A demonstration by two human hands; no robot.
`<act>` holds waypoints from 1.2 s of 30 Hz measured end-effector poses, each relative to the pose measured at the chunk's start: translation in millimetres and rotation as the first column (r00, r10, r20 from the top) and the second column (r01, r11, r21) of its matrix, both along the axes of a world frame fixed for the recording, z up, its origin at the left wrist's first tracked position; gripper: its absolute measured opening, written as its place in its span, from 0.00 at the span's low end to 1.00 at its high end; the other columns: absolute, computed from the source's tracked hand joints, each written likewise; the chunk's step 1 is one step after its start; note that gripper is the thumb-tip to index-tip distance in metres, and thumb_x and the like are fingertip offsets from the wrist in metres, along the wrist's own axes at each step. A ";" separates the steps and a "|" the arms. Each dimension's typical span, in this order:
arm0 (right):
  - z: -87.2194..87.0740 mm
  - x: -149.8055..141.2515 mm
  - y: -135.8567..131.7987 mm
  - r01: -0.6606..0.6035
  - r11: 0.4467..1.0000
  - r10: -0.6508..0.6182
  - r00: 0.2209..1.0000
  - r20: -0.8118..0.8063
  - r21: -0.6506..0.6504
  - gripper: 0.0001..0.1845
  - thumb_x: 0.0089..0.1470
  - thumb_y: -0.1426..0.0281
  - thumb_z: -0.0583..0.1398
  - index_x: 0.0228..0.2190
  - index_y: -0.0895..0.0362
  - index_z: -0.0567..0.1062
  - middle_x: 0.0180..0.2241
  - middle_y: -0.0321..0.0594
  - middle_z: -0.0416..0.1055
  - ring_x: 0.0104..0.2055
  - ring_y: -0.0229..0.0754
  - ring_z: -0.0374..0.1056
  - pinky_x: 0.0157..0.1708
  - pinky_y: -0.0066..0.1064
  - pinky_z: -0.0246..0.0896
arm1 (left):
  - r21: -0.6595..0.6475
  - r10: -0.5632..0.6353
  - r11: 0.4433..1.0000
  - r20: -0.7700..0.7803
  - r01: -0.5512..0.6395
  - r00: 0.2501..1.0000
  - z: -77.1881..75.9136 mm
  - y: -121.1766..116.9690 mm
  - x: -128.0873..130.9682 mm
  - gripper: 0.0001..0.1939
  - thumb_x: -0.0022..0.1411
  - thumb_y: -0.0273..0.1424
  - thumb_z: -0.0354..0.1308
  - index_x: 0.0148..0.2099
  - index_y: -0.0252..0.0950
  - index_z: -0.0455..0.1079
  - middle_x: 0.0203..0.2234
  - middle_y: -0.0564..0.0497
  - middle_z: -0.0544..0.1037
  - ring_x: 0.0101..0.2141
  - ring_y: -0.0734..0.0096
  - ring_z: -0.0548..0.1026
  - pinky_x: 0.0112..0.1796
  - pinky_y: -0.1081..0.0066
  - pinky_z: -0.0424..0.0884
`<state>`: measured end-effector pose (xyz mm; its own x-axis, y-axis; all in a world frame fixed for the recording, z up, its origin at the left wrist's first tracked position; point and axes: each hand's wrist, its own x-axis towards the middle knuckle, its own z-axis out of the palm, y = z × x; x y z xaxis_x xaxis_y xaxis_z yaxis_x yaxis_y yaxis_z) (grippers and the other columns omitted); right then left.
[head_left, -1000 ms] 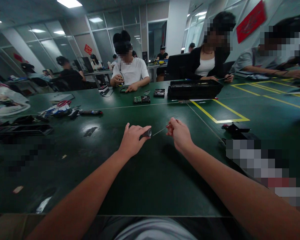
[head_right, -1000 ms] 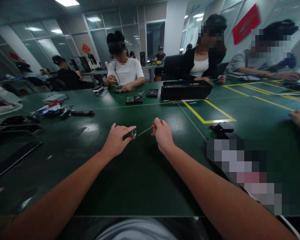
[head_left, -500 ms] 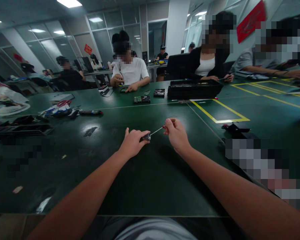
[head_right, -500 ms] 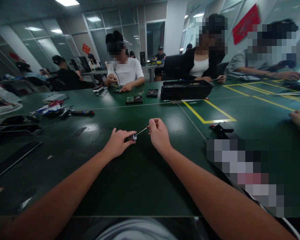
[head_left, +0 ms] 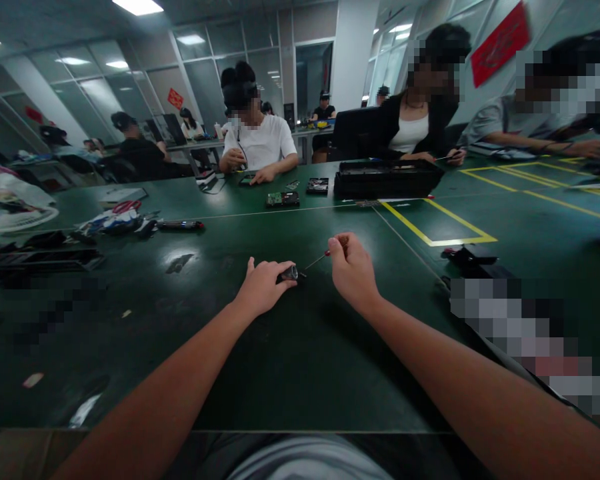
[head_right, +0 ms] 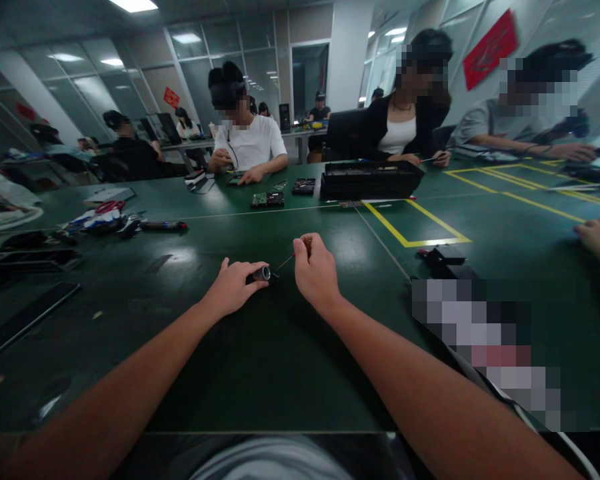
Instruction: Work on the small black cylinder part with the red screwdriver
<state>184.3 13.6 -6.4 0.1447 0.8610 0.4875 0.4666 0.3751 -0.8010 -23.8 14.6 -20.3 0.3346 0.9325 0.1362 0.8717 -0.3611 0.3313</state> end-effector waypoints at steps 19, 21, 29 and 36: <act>0.8 4.6 2.6 -0.008 1.000 0.006 0.997 -0.078 -0.020 0.13 0.66 0.58 0.52 0.34 0.52 0.69 0.29 0.38 0.72 0.31 0.43 0.66 0.33 0.36 0.56 | -0.229 0.155 0.973 0.521 -0.037 0.839 16.0 5.4 -9.4 0.24 0.65 0.34 0.56 0.62 0.38 0.63 0.46 0.45 0.77 0.42 0.63 0.76 0.45 0.61 0.72; 1.1 4.6 3.3 0.005 1.000 -0.005 0.997 -0.083 -0.009 0.13 0.66 0.59 0.52 0.34 0.52 0.69 0.29 0.37 0.72 0.31 0.43 0.66 0.33 0.36 0.56 | -0.217 0.144 0.975 0.461 -0.046 0.875 23.4 2.5 -5.7 0.23 0.63 0.39 0.60 0.57 0.37 0.66 0.42 0.47 0.77 0.40 0.62 0.76 0.42 0.62 0.71; 1.1 4.6 3.5 -0.022 0.999 0.019 0.997 -0.078 -0.029 0.14 0.66 0.58 0.52 0.33 0.52 0.69 0.29 0.37 0.73 0.30 0.43 0.66 0.32 0.35 0.55 | -0.225 0.050 0.974 0.161 -0.012 0.986 30.2 -2.1 13.6 0.15 0.63 0.45 0.60 0.40 0.38 0.76 0.36 0.47 0.80 0.37 0.59 0.77 0.37 0.63 0.71; 1.2 4.7 4.7 -0.024 0.999 0.021 0.996 -0.083 -0.035 0.14 0.66 0.58 0.52 0.33 0.51 0.69 0.29 0.38 0.74 0.30 0.44 0.68 0.33 0.36 0.56 | -0.154 -0.017 0.988 -0.105 0.001 0.994 14.8 7.0 33.3 0.18 0.64 0.40 0.60 0.54 0.41 0.76 0.46 0.42 0.81 0.45 0.49 0.78 0.42 0.56 0.74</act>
